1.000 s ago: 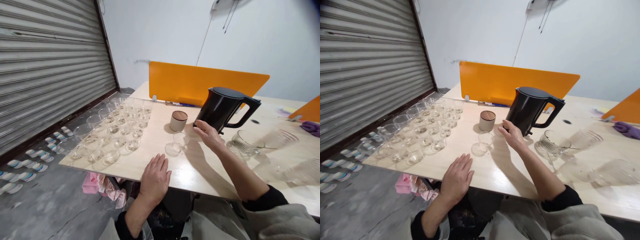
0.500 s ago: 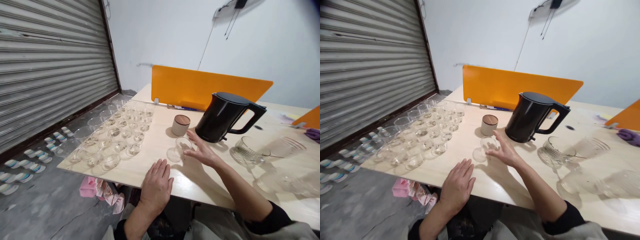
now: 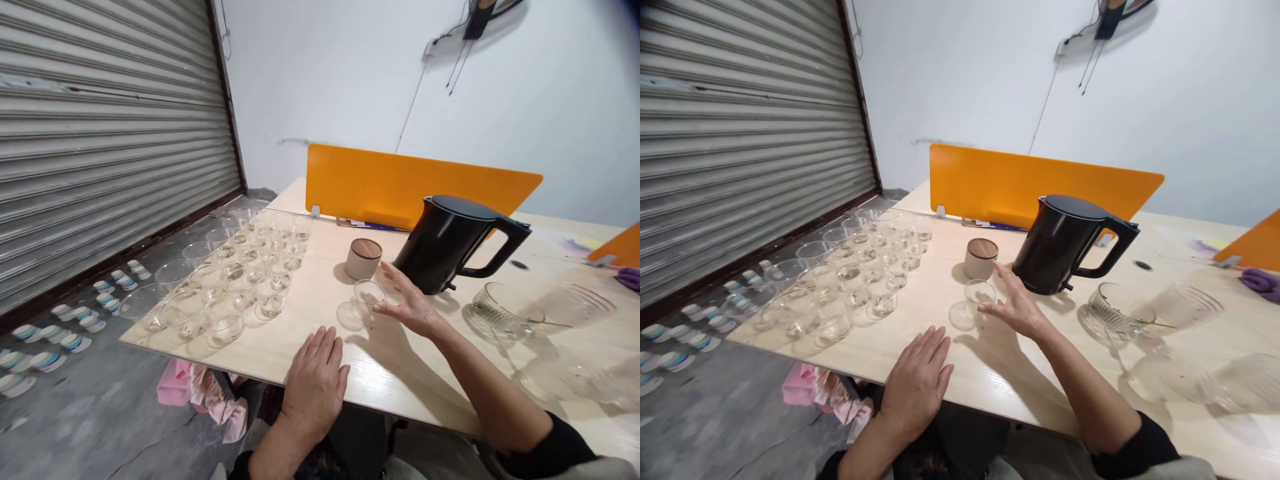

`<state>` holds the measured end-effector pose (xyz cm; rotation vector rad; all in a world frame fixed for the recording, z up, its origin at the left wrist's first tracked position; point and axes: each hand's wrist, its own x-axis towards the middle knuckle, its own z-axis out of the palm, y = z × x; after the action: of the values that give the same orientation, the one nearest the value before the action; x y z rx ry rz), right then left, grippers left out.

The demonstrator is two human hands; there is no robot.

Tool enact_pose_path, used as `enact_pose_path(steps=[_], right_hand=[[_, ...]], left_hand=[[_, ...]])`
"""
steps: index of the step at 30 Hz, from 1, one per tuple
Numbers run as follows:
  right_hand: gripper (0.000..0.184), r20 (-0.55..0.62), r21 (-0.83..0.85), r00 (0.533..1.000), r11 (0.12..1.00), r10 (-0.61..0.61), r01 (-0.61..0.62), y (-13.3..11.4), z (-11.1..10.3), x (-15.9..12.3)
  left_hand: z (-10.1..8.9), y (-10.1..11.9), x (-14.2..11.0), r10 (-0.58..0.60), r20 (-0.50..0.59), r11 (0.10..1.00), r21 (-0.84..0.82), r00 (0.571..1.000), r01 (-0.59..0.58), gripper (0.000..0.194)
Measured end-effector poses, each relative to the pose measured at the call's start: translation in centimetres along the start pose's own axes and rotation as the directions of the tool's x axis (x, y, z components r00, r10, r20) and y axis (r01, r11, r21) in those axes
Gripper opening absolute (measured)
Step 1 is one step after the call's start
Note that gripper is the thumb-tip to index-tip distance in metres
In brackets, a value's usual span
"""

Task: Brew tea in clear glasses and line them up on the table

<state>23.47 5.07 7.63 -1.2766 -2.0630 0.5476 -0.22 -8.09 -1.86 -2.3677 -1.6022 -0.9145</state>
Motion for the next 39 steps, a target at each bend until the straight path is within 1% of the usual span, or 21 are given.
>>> enact_pose_path(steps=[4,5,7,9,11,12,15,17,18,21,24,26,27,29,31,33,36,39], right_hand=[[0.1,-0.045,0.005,0.999,1.0,0.021,-0.021,-0.1,-2.9,0.7],[0.1,-0.037,0.009,0.999,1.0,0.022,-0.022,0.1,-3.3,0.8],[0.102,0.046,-0.005,0.999,1.0,0.017,-0.017,0.4,-3.3,0.6],[0.107,0.167,-0.025,0.986,0.999,0.026,-0.022,0.6,-2.4,0.1],[0.107,0.23,-0.012,0.972,0.999,0.052,-0.051,0.9,-0.9,-0.4],[0.105,0.224,0.011,0.972,0.998,0.065,-0.069,0.9,0.0,-0.6],[0.093,0.157,0.11,0.984,0.989,0.08,-0.098,1.1,2.4,-0.7],[0.089,0.126,0.153,0.988,0.983,0.086,-0.105,1.0,3.3,-0.5],[0.089,0.121,0.158,0.989,0.981,0.09,-0.109,1.0,3.4,-0.4],[0.099,0.123,0.121,0.988,0.986,0.098,-0.113,1.0,2.7,-0.4],[0.109,0.111,0.086,0.99,0.992,0.082,-0.091,1.1,0.5,-0.5],[0.108,0.088,0.075,0.994,0.995,0.065,-0.072,1.0,-1.1,-0.1],[0.105,0.07,0.071,0.996,0.995,0.062,-0.067,1.0,-1.7,0.3],[0.096,-0.002,0.06,0.997,0.995,0.077,-0.077,0.9,-2.6,1.5],[0.092,-0.103,0.028,0.99,0.995,0.102,-0.099,0.8,-2.6,3.5],[0.094,-0.176,-0.061,0.979,0.991,0.103,-0.115,0.9,-2.1,5.9],[0.099,-0.175,-0.231,0.981,0.966,0.078,-0.118,1.2,-0.7,9.6],[0.102,-0.107,-0.299,0.987,0.942,0.123,-0.149,1.4,0.5,12.3]], left_hand=[[0.0,0.0,0.0,-0.006,-0.006,1.0,-0.007,1.0,0.006,0.039],[0.0,0.0,0.0,-0.008,-0.005,1.0,-0.011,1.0,0.008,0.039],[-0.1,0.1,0.1,-0.009,-0.001,1.0,-0.017,1.0,0.009,0.039],[-0.2,0.1,0.1,-0.012,0.004,1.0,-0.02,1.0,0.012,0.039],[-0.3,0.1,0.1,-0.017,0.009,1.0,-0.018,1.0,0.017,0.039],[-0.3,0.1,0.2,-0.017,0.011,1.0,-0.016,1.0,0.018,0.039],[-0.3,0.1,0.2,-0.012,0.021,1.0,-0.009,1.0,0.012,0.039],[-0.3,0.0,0.2,-0.008,0.025,1.0,-0.007,1.0,0.008,0.039],[-0.3,0.0,0.1,-0.007,0.026,1.0,-0.006,1.0,0.007,0.04],[-0.3,0.0,0.1,-0.009,0.024,1.0,-0.009,1.0,0.009,0.04],[-0.3,0.0,0.2,-0.008,0.024,1.0,-0.012,1.0,0.008,0.039],[-0.3,0.0,0.2,-0.007,0.021,1.0,-0.012,1.0,0.008,0.039],[-0.2,0.0,0.2,-0.008,0.019,1.0,-0.012,1.0,0.009,0.039],[-0.2,0.1,0.2,-0.013,0.014,1.0,-0.014,1.0,0.013,0.04],[-0.1,0.1,0.2,-0.016,0.013,1.0,-0.015,1.0,0.016,0.04],[-0.1,0.0,0.2,-0.009,0.011,1.0,-0.011,1.0,0.01,0.04],[-0.1,0.0,0.1,0.005,0.007,1.0,0.001,1.0,-0.005,0.04],[0.0,0.0,0.1,-0.002,0.004,1.0,0.004,1.0,0.002,0.04]])
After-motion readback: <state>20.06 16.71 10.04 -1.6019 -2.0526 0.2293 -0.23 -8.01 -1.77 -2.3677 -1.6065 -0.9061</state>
